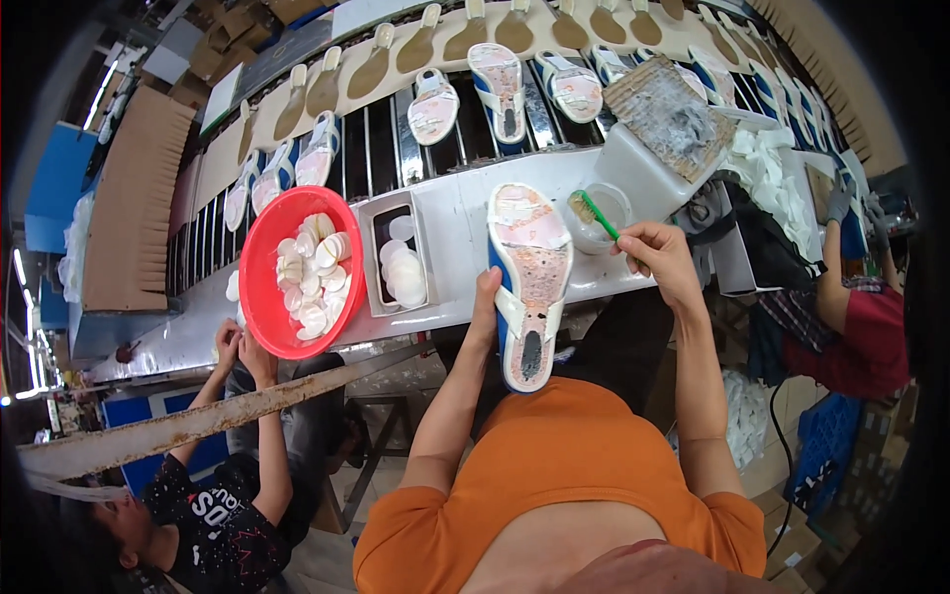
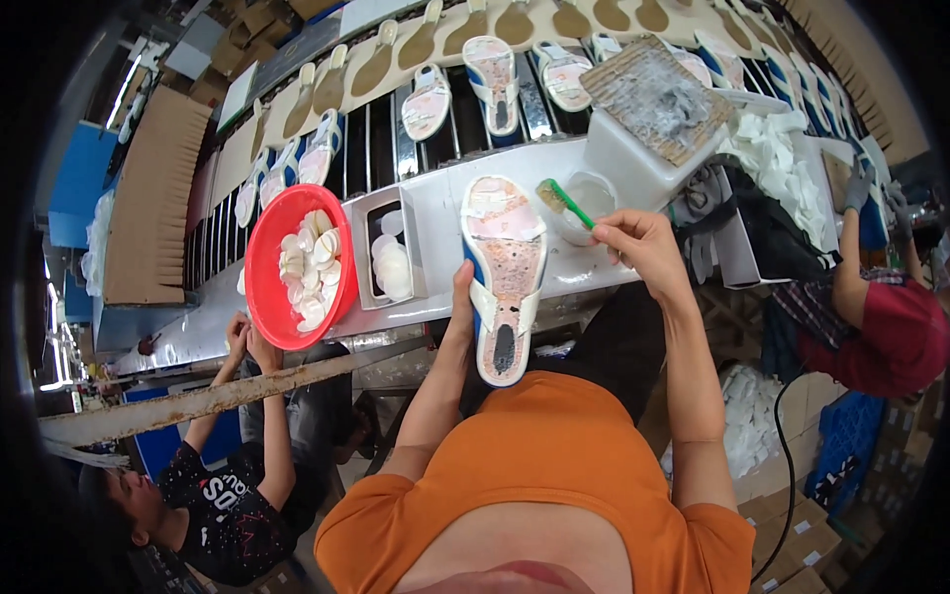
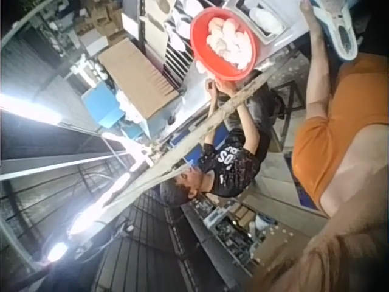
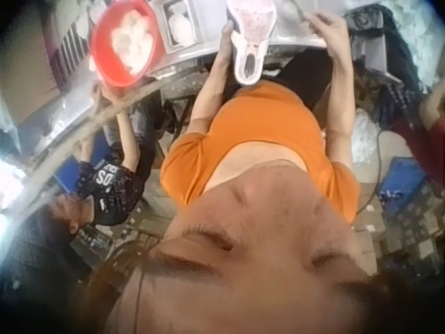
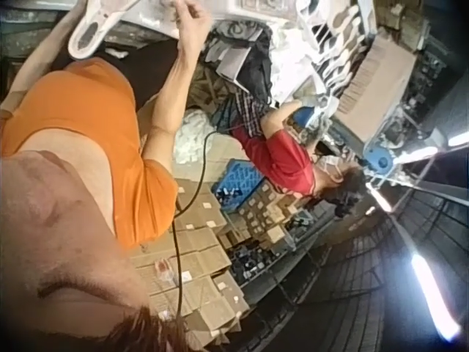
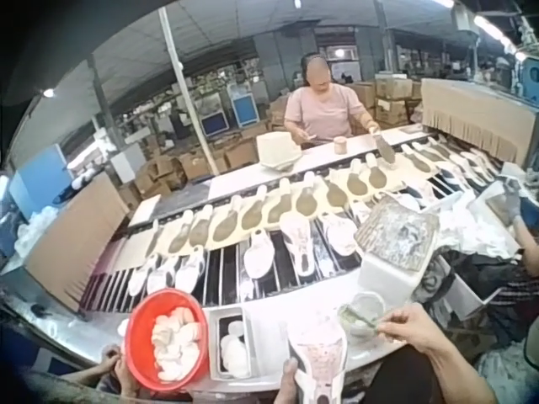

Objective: Apply adhesive to shoe components and assemble footwear parts on a production line.

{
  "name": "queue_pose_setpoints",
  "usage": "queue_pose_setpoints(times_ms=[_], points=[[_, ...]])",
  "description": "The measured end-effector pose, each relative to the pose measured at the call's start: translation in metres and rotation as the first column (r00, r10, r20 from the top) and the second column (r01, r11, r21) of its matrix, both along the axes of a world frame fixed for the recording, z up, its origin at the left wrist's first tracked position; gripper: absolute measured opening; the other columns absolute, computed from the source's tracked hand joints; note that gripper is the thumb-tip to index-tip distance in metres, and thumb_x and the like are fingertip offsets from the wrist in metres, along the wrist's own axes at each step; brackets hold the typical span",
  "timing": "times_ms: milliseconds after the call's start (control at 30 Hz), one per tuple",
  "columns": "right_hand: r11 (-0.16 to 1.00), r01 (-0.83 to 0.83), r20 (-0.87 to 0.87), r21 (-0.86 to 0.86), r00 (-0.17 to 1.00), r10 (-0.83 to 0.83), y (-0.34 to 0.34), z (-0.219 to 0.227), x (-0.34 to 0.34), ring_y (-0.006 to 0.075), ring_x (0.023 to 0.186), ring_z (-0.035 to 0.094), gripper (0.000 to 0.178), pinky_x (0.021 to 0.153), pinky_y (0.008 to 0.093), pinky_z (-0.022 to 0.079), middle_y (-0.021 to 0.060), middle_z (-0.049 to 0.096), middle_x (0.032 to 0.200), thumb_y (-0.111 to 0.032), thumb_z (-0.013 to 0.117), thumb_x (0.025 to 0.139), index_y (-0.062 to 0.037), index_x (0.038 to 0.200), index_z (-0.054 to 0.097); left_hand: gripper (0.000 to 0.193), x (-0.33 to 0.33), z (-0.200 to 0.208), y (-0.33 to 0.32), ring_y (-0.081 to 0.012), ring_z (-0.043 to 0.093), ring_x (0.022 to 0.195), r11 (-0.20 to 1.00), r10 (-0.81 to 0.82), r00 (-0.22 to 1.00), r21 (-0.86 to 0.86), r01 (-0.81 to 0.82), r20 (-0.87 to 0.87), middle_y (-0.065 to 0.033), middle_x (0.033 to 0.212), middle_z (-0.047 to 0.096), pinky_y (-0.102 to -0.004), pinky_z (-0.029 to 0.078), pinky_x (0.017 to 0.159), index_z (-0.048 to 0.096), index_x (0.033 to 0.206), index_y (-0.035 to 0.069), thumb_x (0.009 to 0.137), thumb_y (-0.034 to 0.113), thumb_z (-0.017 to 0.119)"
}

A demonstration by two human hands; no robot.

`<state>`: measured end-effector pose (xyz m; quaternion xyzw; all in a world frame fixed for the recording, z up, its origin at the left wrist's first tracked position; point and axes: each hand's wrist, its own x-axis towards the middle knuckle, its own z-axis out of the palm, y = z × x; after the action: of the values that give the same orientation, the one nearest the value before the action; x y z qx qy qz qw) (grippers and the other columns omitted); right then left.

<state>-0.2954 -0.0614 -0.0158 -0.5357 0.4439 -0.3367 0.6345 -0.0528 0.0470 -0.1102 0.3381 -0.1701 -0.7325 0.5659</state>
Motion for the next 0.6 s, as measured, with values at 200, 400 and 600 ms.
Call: queue_pose_setpoints(times_ms=[200,400,600], points=[[0.853,-0.215,-0.424,-0.475,0.905,-0.008,-0.025,0.043,0.046,0.0127,0.059,0.058,0.015,0.054,0.0292,0.041,0.007,0.068,0.073,-0.014,0.074,0.08,-0.0005,0.085,0.071,0.089,0.002,0.01,-0.005,-0.0269,0.065,0.104,0.992,0.016,0.99,-0.128,0.003,0.141,-0.022,0.124,0.059,-0.0359,0.055,0.088,0.041,0.136,-0.007,0.082,0.061,0.06],[0.744,-0.39,-0.475,-0.542,0.873,0.112,-0.012,0.066,0.035,0.0224,0.065,0.059,0.014,0.059,0.0332,0.043,0.011,0.066,0.073,-0.014,0.076,0.076,-0.0034,0.083,0.07,0.085,0.006,0.018,-0.011,-0.0273,0.067,0.101,0.981,0.017,0.986,-0.195,0.016,0.165,-0.0218,0.119,0.061,-0.0357,0.057,0.086,0.045,0.131,-0.009,0.082,0.058,0.061],[0.788,-0.331,-0.437,-0.519,0.895,0.088,-0.031,0.064,0.037,0.017,0.065,0.056,0.015,0.061,0.0311,0.043,0.0086,0.068,0.076,-0.012,0.076,0.076,-0.0008,0.082,0.068,0.092,0.007,0.019,-0.015,-0.0304,0.06,0.115,0.983,-0.03,0.989,-0.177,0.055,0.143,-0.0234,0.131,0.053,-0.0395,0.051,0.096,0.035,0.141,-0.005,0.081,0.06,0.059]])
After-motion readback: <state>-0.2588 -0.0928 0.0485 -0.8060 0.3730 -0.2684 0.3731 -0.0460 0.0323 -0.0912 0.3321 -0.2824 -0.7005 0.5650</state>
